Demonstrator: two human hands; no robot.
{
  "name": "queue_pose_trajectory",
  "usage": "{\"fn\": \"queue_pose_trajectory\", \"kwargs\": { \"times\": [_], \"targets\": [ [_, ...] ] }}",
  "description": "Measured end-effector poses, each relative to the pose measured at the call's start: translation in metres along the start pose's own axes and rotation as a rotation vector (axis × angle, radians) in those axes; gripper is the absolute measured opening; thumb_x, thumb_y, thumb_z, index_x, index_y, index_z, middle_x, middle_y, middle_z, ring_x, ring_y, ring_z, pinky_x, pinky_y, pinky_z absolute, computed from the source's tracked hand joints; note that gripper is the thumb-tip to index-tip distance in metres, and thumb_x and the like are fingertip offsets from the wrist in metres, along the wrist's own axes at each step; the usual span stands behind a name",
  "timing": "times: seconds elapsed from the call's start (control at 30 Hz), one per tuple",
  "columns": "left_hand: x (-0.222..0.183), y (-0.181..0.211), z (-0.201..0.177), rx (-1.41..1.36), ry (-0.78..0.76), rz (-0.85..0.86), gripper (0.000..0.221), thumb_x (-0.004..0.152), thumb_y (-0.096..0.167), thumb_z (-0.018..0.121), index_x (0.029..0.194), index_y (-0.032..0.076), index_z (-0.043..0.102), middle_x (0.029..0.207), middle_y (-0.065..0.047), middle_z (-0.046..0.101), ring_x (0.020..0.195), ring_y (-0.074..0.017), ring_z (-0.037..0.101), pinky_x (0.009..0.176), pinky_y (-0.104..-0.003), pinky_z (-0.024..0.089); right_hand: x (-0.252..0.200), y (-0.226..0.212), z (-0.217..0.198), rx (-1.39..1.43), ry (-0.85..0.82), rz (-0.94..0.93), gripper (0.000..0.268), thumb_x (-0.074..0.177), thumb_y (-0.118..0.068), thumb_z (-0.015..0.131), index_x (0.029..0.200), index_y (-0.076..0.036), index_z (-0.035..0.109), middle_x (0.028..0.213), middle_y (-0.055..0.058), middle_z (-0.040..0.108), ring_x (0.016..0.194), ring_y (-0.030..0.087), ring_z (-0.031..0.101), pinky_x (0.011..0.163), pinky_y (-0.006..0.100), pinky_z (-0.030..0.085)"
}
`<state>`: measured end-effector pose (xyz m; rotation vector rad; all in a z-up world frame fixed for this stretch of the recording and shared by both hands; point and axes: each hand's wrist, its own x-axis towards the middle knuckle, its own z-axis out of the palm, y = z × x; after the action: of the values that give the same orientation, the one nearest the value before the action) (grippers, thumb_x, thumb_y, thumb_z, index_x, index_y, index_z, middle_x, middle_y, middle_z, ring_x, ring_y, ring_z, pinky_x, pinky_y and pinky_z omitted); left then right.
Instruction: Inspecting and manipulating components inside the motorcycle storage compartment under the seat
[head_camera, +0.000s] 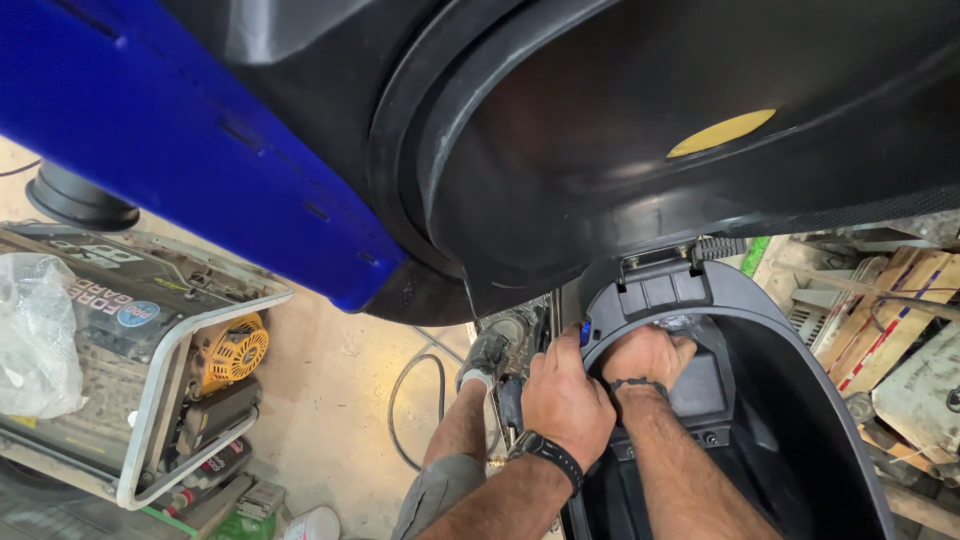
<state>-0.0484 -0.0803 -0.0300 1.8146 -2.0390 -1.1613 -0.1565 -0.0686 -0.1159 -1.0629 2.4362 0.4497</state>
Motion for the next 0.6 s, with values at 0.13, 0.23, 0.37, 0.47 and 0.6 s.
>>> {"fn": "queue_pose_trajectory", "kwargs": {
  "times": [0.13,0.23,0.37,0.47,0.6],
  "targets": [
    [0.0,0.002,-0.002,-0.012,-0.026,-0.018,0.063,0.063,0.008,0.049,0.126,0.007,0.047,0.111,-0.011,0.061,0.088,-0.0381,0.052,0.07,-0.052,0.047,0.0,-0.002,-0.007,0.028,-0.034,0.022,0.021,0.074,-0.034,0.055,0.055,-0.027,0.062,0.066,-0.002,0.067,0.074,0.022,0.061,0.088,0.034,0.029],
    [0.0,0.001,-0.002,-0.015,-0.024,-0.006,0.063,0.064,0.007,0.049,0.127,0.007,0.047,0.11,-0.011,0.061,0.089,-0.037,0.052,0.071,-0.051,0.047,0.003,0.0,0.001,0.019,-0.028,0.047,0.019,0.073,-0.035,0.057,0.056,-0.028,0.062,0.066,-0.003,0.067,0.074,0.021,0.061,0.087,0.033,0.03],
    [0.001,0.0,-0.001,-0.006,-0.014,0.005,0.064,0.063,0.01,0.05,0.128,0.008,0.048,0.111,-0.01,0.061,0.089,-0.0374,0.053,0.071,-0.052,0.046,0.005,0.003,0.013,0.002,0.058,0.009,0.02,0.069,-0.037,0.059,0.052,-0.028,0.06,0.064,-0.005,0.065,0.07,0.019,0.064,0.088,0.033,0.032],
    [0.001,0.001,-0.003,0.003,-0.012,0.017,0.065,0.064,0.009,0.05,0.129,0.008,0.047,0.111,-0.008,0.06,0.091,-0.0362,0.052,0.071,-0.051,0.046,0.001,0.006,0.004,0.106,0.002,0.007,0.018,0.072,-0.025,0.054,0.057,-0.023,0.063,0.067,-0.002,0.067,0.071,0.022,0.063,0.089,0.031,0.032],
    [-0.001,-0.002,0.0,-0.012,-0.014,0.01,0.065,0.063,0.008,0.05,0.129,0.008,0.047,0.109,-0.009,0.061,0.089,-0.0365,0.052,0.068,-0.052,0.046,0.004,0.037,0.049,0.288,0.37,-0.132,0.022,0.063,-0.027,0.072,0.059,-0.007,0.063,0.063,0.011,0.063,0.07,0.035,0.061,0.082,0.041,0.043]
  ]
}}
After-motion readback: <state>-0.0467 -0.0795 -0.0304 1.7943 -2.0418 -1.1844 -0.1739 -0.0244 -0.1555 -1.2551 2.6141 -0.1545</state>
